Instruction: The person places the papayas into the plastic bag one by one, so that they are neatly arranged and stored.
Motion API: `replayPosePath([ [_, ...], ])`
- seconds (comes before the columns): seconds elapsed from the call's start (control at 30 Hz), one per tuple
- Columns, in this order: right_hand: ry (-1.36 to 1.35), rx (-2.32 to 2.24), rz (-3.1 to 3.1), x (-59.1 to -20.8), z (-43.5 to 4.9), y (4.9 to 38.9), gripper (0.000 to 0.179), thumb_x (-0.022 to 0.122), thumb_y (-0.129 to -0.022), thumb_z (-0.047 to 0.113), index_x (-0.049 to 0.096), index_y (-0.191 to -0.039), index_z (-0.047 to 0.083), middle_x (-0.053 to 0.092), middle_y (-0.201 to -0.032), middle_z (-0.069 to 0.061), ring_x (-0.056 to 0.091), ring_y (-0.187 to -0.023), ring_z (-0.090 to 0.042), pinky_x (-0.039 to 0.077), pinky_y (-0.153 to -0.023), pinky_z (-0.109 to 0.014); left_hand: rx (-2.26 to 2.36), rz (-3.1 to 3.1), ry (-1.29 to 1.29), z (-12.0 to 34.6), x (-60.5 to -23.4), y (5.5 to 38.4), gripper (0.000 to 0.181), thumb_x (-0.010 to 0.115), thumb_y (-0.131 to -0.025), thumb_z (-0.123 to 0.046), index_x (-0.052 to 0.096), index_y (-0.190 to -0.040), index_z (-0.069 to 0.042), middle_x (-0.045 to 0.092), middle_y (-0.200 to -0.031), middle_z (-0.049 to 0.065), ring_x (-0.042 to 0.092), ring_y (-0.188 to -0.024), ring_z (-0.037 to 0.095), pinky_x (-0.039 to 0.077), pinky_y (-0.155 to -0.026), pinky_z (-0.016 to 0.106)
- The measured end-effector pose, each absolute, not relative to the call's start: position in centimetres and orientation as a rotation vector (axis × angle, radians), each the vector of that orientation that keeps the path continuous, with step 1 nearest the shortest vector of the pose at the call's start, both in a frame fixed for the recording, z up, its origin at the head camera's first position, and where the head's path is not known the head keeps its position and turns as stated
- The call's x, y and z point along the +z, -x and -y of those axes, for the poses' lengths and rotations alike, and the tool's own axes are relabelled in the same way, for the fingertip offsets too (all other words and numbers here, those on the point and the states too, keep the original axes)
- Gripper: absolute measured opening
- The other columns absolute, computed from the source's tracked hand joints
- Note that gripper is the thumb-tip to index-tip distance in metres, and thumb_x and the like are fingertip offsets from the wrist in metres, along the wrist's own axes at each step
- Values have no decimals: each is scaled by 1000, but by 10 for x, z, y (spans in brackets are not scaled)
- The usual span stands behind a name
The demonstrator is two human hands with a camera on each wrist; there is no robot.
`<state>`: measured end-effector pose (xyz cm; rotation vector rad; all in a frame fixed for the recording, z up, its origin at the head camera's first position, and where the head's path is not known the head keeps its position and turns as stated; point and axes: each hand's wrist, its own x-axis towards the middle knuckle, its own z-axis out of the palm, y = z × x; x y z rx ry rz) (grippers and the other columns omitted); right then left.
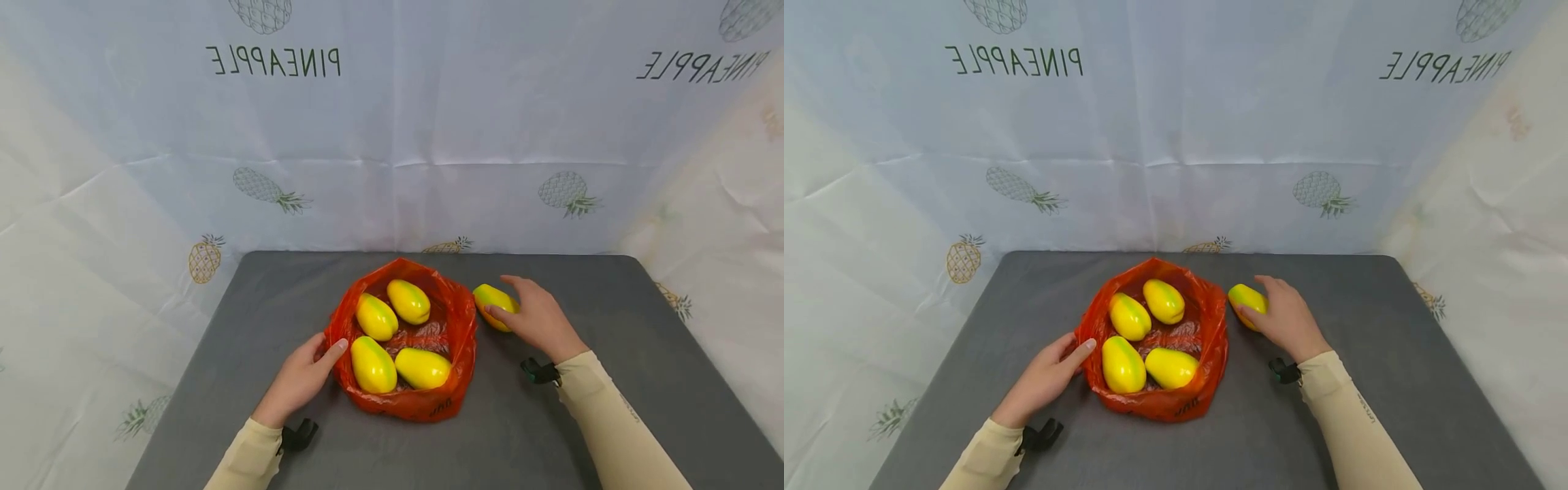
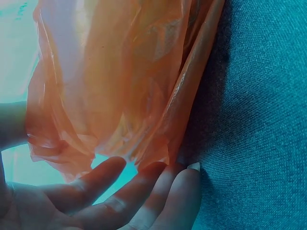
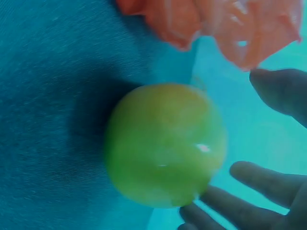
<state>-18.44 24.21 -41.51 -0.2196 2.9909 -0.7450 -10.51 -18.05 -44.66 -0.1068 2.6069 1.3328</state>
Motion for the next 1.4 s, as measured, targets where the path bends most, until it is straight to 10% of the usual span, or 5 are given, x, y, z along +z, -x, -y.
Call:
replayPosePath([
  [0.57, 184, -720, -2989, -427, -248, 188, 70, 78, -98, 43, 58, -148, -2, 68, -139, -27, 67, -109, -39, 57, -95, -59, 1430, -2546, 104, 177, -449, 101, 61, 62, -106, -58, 59, -152, -17, 71, -138, 5, 66, -110, 21, 59, -98, 47],
  [1.4, 348, -719, -3035, -360, -238, 166, 68, 80, -98, 38, 57, -152, 5, 67, -142, -21, 66, -110, -35, 57, -93, -57, 1402, -2524, 80, 174, -443, 100, 73, 61, -106, -59, 48, -162, -14, 60, -158, 11, 62, -138, 31, 49, -116, 60],
])
